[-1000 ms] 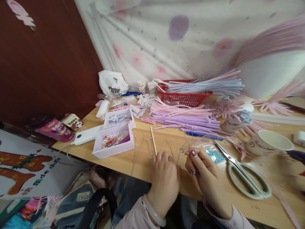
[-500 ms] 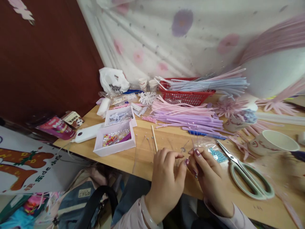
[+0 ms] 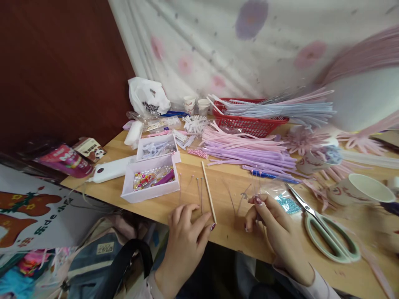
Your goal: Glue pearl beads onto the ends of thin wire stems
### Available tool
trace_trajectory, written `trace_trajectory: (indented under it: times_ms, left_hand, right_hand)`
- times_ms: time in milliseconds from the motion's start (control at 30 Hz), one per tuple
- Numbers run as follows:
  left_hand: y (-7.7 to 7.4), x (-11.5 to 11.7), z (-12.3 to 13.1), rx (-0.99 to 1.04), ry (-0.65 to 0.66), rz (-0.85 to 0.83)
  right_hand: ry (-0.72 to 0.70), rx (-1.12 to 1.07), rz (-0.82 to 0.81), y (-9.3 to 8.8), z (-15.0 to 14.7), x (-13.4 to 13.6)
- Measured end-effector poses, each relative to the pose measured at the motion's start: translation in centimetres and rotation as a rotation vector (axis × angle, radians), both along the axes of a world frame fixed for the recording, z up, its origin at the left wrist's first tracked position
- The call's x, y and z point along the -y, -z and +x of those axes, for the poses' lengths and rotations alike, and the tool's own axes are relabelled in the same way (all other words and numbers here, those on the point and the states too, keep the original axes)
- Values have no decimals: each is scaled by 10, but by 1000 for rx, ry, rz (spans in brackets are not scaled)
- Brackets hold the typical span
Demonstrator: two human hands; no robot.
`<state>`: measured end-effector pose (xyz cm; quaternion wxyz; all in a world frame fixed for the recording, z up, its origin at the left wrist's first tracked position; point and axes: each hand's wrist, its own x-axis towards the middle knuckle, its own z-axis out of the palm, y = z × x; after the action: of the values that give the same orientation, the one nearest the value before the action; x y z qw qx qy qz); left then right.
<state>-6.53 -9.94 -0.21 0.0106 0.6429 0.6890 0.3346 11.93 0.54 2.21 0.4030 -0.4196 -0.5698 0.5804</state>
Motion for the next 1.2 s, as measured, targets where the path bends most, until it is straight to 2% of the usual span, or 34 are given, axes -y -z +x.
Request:
trace_trajectory:
  times_ms: [167, 300, 400, 500, 600, 700, 867, 1033, 1200]
  left_hand:
    - [-1, 1, -10, -8, -37, 40]
    - [-11, -7, -9, -77, -155, -98]
    - [-19, -15, -6, -173, -165, -195]
    - [-22, -16, -11, -203, -166, -181]
    - [-18, -10, -25, -193, -214, -166]
    - [-12, -4, -38, -228, -242, -218]
    - [-13, -6, -46, -362, -216, -313]
    - [-19, -14, -54, -454, -65, -371]
    - [-19, -7, -61, -358, -27, -309]
  right_hand:
    - [-150, 225, 84, -13, -11, -9]
    - [-264, 439, 97, -20, -27, -20]
    - [-263, 597, 203, -22, -40, -27]
    - [-237, 620, 271, -24, -50, -29]
    - [-241, 617, 267, -26, -54, -29]
    - [-226, 666, 290, -24, -56, -29]
    - [-179, 819, 360, -16, -56, -33]
    - [-168, 915, 402, -12, -65, -44]
    - [-157, 872, 430, -17, -76, -53]
